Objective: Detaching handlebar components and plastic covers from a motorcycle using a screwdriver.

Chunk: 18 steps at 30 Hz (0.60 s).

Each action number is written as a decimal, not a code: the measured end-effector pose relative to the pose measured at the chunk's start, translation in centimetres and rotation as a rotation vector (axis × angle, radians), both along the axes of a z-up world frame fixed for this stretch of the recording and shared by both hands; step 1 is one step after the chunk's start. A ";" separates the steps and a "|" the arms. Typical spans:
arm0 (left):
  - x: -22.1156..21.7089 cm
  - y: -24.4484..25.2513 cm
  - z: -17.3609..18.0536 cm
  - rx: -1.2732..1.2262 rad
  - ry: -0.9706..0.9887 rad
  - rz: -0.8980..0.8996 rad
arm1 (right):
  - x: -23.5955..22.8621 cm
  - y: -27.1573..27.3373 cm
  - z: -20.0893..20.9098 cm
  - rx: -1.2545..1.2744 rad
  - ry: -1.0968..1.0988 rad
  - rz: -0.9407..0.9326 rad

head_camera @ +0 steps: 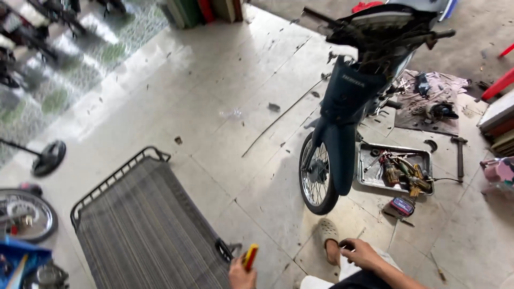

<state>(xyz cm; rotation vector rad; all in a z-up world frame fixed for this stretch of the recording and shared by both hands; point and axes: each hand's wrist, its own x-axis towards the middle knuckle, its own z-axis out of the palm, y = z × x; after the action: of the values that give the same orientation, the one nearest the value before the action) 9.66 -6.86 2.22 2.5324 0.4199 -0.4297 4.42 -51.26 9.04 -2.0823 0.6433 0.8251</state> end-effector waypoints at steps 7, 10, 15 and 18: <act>10.1 -23.4 17.1 -0.511 -0.117 -0.489 | 9.7 -3.2 5.3 0.725 -0.084 -0.508; 13.1 -30.0 19.6 -0.396 -0.090 -0.636 | 15.1 -6.6 10.7 0.736 -0.142 -0.538; 18.7 -36.6 19.6 -0.281 -0.335 -0.860 | 21.6 -12.9 14.0 0.346 -0.181 0.201; 22.5 -40.3 20.6 -0.229 -0.384 -1.021 | 25.2 -15.9 17.5 0.362 -0.045 0.293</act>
<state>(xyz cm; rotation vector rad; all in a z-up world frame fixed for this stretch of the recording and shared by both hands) 32.13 -47.18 22.83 2.3381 -1.0409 -0.2950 29.64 -67.12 26.59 -1.8753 0.1470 0.9736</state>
